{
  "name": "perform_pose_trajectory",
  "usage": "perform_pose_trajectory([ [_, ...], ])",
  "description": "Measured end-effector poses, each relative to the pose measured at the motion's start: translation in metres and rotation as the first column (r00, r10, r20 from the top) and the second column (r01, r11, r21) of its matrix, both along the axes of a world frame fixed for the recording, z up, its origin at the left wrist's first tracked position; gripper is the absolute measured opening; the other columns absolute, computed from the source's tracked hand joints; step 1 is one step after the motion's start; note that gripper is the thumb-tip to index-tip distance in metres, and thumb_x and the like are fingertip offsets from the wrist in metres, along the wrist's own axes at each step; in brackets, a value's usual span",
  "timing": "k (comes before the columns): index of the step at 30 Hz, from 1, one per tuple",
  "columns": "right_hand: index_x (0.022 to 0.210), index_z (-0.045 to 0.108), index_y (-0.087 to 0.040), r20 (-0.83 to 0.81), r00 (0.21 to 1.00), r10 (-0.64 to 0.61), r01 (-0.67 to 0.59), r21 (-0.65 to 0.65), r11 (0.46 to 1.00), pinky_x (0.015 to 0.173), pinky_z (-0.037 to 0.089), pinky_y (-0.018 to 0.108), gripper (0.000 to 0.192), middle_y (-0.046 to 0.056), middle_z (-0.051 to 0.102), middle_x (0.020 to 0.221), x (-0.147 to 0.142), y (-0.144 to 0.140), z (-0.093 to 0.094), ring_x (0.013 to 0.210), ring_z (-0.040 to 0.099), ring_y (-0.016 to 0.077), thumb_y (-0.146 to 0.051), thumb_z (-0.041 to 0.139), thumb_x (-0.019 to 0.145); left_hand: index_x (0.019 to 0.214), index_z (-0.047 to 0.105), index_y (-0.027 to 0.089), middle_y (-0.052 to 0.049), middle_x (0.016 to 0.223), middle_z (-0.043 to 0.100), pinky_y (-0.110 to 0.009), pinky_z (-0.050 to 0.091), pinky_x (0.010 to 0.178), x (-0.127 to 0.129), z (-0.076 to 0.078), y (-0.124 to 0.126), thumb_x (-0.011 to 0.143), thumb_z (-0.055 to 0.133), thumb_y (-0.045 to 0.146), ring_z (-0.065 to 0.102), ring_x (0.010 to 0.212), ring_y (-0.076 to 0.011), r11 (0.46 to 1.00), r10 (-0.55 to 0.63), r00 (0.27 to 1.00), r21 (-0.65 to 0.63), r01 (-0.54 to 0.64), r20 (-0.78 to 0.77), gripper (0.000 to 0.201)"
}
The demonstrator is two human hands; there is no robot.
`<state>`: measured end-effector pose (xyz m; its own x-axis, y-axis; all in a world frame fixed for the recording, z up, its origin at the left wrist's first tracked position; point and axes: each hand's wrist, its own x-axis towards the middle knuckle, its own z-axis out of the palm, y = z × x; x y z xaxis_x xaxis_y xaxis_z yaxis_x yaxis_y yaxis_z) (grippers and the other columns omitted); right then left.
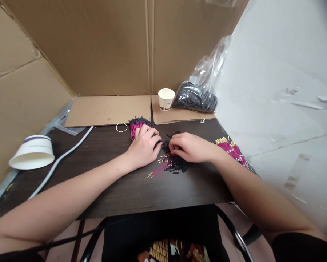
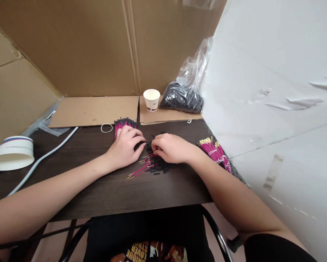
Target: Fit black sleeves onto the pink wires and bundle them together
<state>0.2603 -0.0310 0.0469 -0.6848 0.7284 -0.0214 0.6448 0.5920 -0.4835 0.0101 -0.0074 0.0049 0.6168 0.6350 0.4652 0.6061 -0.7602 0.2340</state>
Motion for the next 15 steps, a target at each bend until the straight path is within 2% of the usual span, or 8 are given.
perform_pose_trajectory([
  [5, 0.1, 0.068, -0.017, 0.116, 0.993, 0.011, -0.019, 0.063, 0.998, 0.077, 0.038, 0.032, 0.011, 0.008, 0.07, 0.104, -0.003, -0.003, 0.0, 0.086, 0.06, 0.0196, -0.013, 0.061, 0.107, 0.098, 0.08, 0.018, -0.012, 0.112, 0.077, -0.055, 0.046, 0.099, 0.0, -0.001, 0.001, 0.107, 0.066, 0.023, 0.056, 0.112, -0.0334, 1.0, -0.008, 1.0, -0.006, 0.008, 0.007, 0.017],
  [11, 0.101, 0.065, -0.015, 0.312, 0.95, 0.004, -0.086, 0.249, 0.965, 0.082, 0.034, 0.038, 0.012, 0.013, 0.07, 0.1, -0.011, -0.01, -0.002, 0.087, 0.057, 0.0249, -0.013, 0.054, 0.107, 0.096, 0.073, 0.018, -0.012, 0.111, 0.077, -0.054, 0.045, 0.099, 0.0, -0.001, 0.002, 0.105, 0.066, 0.019, 0.057, 0.112, -0.034, 0.999, 0.0, 1.0, -0.034, 0.001, 0.007, 0.012],
  [15, 0.1, 0.06, -0.016, 0.266, 0.964, -0.01, -0.071, 0.295, 0.953, 0.085, 0.033, 0.039, 0.011, 0.013, 0.068, 0.101, -0.009, -0.01, -0.001, 0.09, 0.054, 0.0257, -0.01, 0.052, 0.105, 0.098, 0.068, 0.019, -0.012, 0.109, 0.077, -0.052, 0.045, 0.096, 0.0, 0.001, 0.001, 0.107, 0.061, 0.018, 0.057, 0.108, -0.0331, 1.0, 0.02, 0.999, -0.02, -0.019, 0.029, 0.011],
])
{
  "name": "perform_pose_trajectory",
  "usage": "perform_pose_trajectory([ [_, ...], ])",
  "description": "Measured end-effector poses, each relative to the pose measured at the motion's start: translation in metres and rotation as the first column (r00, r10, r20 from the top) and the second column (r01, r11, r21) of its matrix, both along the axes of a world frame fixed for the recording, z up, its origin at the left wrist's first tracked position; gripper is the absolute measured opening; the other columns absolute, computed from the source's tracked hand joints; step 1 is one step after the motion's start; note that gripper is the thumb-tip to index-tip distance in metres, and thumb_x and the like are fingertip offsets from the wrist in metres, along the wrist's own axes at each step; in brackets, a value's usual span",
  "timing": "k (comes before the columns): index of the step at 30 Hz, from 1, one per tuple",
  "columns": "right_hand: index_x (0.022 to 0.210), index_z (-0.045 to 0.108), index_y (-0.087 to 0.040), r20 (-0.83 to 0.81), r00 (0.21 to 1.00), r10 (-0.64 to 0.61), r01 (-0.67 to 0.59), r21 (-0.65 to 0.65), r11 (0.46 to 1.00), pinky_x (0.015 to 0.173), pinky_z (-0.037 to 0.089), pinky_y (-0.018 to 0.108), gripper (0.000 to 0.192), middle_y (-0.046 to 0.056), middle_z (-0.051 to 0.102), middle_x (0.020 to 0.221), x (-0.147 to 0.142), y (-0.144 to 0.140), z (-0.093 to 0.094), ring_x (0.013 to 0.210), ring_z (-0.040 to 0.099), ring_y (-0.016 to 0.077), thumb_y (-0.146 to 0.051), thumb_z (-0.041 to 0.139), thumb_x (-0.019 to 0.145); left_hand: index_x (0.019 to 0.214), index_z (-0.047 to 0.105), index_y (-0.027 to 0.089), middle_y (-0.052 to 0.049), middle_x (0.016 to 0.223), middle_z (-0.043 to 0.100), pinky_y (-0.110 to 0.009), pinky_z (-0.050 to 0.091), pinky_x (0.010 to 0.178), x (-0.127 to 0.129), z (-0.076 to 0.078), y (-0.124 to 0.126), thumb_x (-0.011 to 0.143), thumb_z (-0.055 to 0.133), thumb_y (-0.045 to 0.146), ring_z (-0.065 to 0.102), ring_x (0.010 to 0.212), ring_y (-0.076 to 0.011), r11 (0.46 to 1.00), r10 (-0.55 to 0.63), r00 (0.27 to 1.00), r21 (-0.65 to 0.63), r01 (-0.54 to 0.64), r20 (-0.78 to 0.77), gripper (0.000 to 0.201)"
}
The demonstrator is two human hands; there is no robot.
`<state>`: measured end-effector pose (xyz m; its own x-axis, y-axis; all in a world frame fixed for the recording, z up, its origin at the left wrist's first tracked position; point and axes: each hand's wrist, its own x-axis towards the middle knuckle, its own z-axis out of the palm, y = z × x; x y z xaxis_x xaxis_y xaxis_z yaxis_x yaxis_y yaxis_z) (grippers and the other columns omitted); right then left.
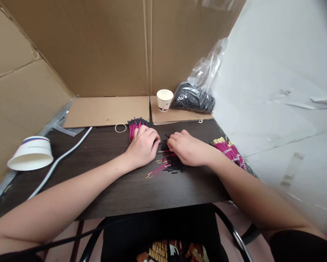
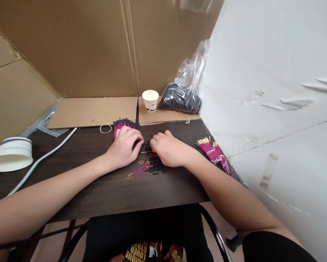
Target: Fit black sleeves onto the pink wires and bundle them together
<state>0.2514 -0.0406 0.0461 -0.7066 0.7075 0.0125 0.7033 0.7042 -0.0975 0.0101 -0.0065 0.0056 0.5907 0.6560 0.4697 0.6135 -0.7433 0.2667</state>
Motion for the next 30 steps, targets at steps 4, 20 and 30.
perform_pose_trajectory([
  [4, 0.102, 0.054, -0.02, -0.292, 0.956, -0.029, 0.009, -0.071, 0.997, 0.084, 0.039, 0.036, 0.014, 0.007, 0.066, 0.094, 0.009, 0.005, 0.005, 0.085, 0.054, 0.0215, -0.012, 0.046, 0.109, 0.099, 0.065, 0.02, -0.01, 0.107, 0.076, -0.05, 0.045, 0.094, 0.0, 0.0, 0.001, 0.107, 0.059, 0.017, 0.058, 0.105, -0.0319, 0.998, 0.057, 0.996, 0.002, -0.057, 0.072, 0.01],
  [20, 0.107, 0.08, -0.021, -0.707, 0.707, 0.014, 0.126, 0.145, 0.981, 0.082, 0.061, 0.035, 0.018, 0.005, 0.084, 0.099, 0.01, 0.019, -0.008, 0.087, 0.077, 0.02, -0.013, 0.064, 0.106, 0.101, 0.062, 0.022, -0.009, 0.104, 0.074, -0.048, 0.045, 0.094, 0.0, 0.0, 0.003, 0.111, 0.055, 0.022, 0.058, 0.101, -0.0302, 0.996, 0.083, 0.977, -0.007, -0.084, 0.195, 0.012],
  [30, 0.106, 0.079, -0.021, -0.689, 0.724, 0.025, 0.121, 0.163, 0.979, 0.082, 0.061, 0.035, 0.018, 0.006, 0.084, 0.099, 0.01, 0.02, -0.01, 0.087, 0.077, 0.0201, -0.014, 0.062, 0.107, 0.102, 0.063, 0.022, -0.01, 0.107, 0.075, -0.049, 0.045, 0.096, 0.0, 0.0, 0.002, 0.111, 0.054, 0.025, 0.06, 0.104, -0.0306, 0.997, 0.079, 0.979, -0.038, -0.073, 0.189, 0.013],
])
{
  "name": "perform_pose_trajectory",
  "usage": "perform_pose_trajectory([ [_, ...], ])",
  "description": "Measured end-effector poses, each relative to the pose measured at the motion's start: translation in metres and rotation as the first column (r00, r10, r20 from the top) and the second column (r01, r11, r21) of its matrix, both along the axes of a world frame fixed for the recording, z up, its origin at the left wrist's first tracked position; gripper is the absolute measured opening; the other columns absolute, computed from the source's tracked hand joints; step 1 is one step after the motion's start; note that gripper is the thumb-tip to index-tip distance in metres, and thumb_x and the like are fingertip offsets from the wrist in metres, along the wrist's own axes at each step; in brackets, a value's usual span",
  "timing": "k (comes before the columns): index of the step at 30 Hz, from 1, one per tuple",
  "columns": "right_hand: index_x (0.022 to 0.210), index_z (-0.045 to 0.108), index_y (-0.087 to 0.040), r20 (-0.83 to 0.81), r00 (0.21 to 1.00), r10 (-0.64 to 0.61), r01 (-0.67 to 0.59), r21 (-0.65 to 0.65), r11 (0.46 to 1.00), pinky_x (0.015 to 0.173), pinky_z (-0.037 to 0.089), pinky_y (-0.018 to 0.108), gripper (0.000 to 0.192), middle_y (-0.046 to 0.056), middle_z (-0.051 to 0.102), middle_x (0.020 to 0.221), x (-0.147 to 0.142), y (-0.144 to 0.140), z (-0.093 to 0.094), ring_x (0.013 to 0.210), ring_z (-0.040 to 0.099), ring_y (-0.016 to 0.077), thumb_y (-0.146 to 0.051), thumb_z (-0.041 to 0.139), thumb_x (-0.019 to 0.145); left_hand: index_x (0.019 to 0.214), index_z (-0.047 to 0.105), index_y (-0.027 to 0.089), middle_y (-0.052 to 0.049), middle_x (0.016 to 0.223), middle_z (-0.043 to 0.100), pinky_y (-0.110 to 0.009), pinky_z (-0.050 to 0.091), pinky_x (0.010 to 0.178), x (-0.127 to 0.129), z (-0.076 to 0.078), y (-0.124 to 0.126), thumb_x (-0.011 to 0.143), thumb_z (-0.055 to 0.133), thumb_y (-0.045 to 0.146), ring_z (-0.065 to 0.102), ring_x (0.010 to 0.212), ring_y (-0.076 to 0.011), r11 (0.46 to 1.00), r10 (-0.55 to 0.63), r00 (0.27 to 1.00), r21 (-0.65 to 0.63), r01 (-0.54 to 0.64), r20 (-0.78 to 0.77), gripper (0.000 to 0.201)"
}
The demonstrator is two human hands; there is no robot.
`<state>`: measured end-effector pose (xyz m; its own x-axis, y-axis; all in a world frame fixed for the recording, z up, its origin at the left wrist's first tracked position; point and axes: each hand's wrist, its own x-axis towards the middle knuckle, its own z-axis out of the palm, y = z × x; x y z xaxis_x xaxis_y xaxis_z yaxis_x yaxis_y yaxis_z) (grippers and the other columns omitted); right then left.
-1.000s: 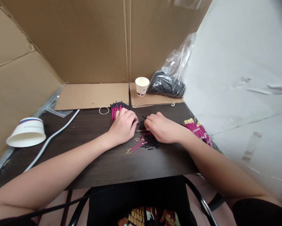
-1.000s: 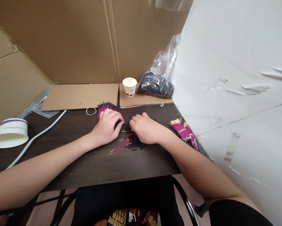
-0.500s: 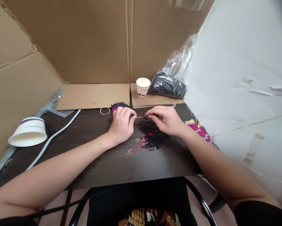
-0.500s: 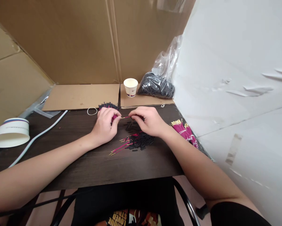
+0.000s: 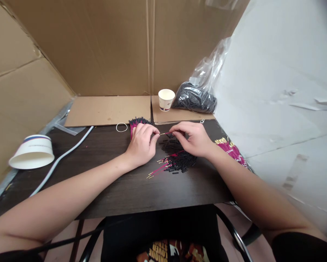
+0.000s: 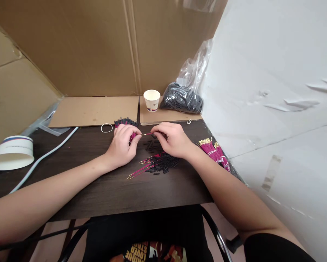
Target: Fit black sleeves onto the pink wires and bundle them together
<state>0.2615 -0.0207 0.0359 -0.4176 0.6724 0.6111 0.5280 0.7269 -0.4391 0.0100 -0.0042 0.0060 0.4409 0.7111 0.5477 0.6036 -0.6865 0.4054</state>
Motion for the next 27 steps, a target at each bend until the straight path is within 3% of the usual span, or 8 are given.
perform_pose_trajectory([
  [13, 0.107, 0.078, -0.022, 0.027, 0.999, -0.018, 0.019, -0.035, 0.999, 0.083, 0.061, 0.038, 0.019, 0.006, 0.083, 0.1, 0.0014, 0.0003, 0.0006, 0.087, 0.076, 0.0212, -0.017, 0.059, 0.108, 0.103, 0.064, 0.022, -0.01, 0.108, 0.075, -0.049, 0.045, 0.096, 0.0003, -0.0002, -0.0006, 0.111, 0.054, 0.026, 0.06, 0.105, -0.0306, 1.0, -0.012, 1.0, 0.008, 0.012, -0.009, 0.014],
  [27, 0.115, 0.076, -0.02, 0.058, 0.997, 0.047, -0.049, 0.045, 0.998, 0.084, 0.064, 0.041, 0.023, 0.01, 0.08, 0.104, -0.0041, -0.0021, -0.0088, 0.092, 0.076, 0.023, -0.014, 0.054, 0.11, 0.101, 0.068, 0.021, -0.009, 0.105, 0.079, -0.048, 0.043, 0.095, -0.0001, -0.0011, -0.0006, 0.113, 0.056, 0.026, 0.063, 0.104, -0.0302, 0.998, -0.037, 0.999, 0.044, 0.039, -0.04, 0.017],
])
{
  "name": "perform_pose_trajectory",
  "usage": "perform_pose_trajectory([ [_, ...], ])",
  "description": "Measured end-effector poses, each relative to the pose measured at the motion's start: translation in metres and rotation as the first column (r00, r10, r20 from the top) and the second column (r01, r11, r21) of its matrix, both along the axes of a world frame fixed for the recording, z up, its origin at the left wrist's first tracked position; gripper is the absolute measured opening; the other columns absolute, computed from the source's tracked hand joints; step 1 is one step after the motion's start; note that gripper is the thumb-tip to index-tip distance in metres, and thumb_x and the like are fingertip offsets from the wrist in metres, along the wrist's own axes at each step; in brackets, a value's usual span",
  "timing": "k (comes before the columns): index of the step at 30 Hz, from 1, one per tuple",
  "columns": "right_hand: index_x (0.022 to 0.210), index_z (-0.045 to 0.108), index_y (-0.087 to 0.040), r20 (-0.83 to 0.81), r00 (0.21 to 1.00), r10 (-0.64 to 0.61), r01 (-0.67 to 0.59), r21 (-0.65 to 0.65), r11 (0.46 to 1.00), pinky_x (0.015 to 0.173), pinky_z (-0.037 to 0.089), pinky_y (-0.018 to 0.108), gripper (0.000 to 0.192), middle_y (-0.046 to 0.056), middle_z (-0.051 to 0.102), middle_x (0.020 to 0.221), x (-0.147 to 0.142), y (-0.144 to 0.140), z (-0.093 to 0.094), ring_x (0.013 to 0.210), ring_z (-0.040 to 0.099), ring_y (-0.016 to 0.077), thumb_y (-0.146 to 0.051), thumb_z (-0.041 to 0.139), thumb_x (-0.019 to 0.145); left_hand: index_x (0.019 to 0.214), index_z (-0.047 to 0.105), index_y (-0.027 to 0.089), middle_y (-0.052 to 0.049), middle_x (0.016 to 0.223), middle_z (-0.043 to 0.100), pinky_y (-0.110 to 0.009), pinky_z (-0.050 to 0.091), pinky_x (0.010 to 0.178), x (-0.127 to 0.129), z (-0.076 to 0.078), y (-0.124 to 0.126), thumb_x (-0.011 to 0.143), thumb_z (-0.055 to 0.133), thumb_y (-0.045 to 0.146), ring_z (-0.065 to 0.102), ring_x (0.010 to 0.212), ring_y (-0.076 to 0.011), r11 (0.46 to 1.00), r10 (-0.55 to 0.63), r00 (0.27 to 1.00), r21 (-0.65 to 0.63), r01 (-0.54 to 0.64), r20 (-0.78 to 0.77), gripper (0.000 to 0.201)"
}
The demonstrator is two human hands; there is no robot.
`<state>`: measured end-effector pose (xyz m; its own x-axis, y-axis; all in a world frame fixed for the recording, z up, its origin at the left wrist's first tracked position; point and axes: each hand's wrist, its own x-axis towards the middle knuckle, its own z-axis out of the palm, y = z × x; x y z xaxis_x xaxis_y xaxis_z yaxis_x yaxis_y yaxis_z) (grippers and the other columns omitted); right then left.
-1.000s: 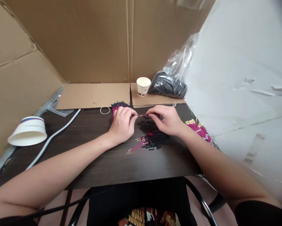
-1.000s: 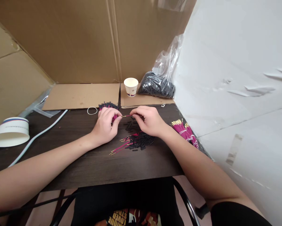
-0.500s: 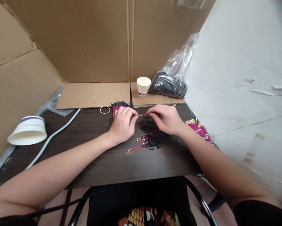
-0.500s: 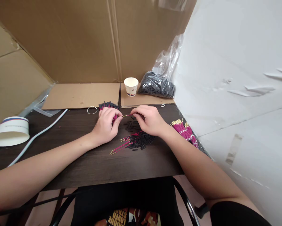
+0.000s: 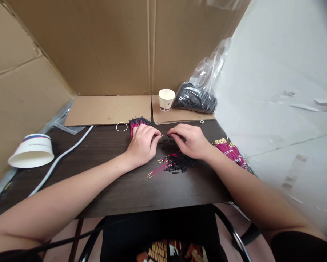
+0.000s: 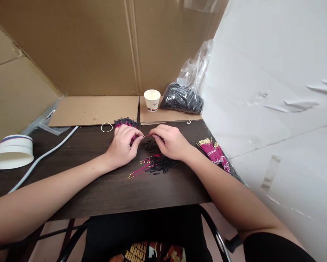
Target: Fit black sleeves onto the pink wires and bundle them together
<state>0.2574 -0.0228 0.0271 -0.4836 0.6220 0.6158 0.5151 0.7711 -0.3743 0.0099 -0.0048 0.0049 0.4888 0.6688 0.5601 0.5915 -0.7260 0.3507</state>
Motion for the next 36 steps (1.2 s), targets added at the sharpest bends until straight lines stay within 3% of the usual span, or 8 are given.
perform_pose_trajectory([
  [19, 0.112, 0.076, -0.021, -0.047, 0.999, -0.018, 0.017, -0.02, 1.0, 0.085, 0.063, 0.039, 0.021, 0.009, 0.081, 0.102, -0.004, -0.002, -0.0015, 0.091, 0.076, 0.022, -0.016, 0.055, 0.111, 0.101, 0.072, 0.021, -0.007, 0.102, 0.081, -0.046, 0.048, 0.095, -0.0011, -0.0015, 0.0019, 0.114, 0.058, 0.027, 0.066, 0.099, -0.0275, 0.998, -0.058, 0.997, 0.023, 0.057, 0.05, 0.02],
  [29, 0.114, 0.075, -0.021, 0.028, 1.0, -0.008, 0.01, -0.063, 0.998, 0.082, 0.06, 0.039, 0.019, 0.009, 0.079, 0.1, -0.0012, 0.0006, -0.0031, 0.088, 0.072, 0.0225, -0.018, 0.056, 0.111, 0.102, 0.071, 0.021, -0.008, 0.104, 0.08, -0.048, 0.048, 0.097, -0.0005, 0.0004, 0.0006, 0.113, 0.057, 0.029, 0.066, 0.102, -0.0287, 0.999, -0.034, 0.999, -0.008, 0.034, 0.031, 0.02],
  [32, 0.111, 0.076, -0.022, -0.025, 0.999, -0.04, 0.038, -0.082, 0.996, 0.087, 0.06, 0.041, 0.018, 0.009, 0.077, 0.104, -0.0024, 0.0003, -0.0013, 0.093, 0.071, 0.0238, -0.018, 0.058, 0.109, 0.111, 0.07, 0.021, -0.01, 0.11, 0.078, -0.05, 0.049, 0.101, 0.0001, 0.0025, -0.0009, 0.11, 0.061, 0.031, 0.067, 0.106, -0.03, 1.0, -0.021, 0.998, -0.014, 0.021, 0.056, 0.013],
  [36, 0.104, 0.08, -0.022, -0.144, 0.978, -0.153, 0.138, -0.109, 0.984, 0.09, 0.057, 0.043, 0.013, 0.008, 0.068, 0.101, -0.0055, -0.0012, 0.0032, 0.094, 0.067, 0.0237, -0.022, 0.067, 0.105, 0.126, 0.065, 0.018, -0.012, 0.115, 0.075, -0.05, 0.053, 0.104, 0.0012, 0.0049, -0.0026, 0.101, 0.071, 0.031, 0.069, 0.11, -0.0301, 0.999, -0.02, 0.987, -0.036, 0.026, 0.162, 0.029],
])
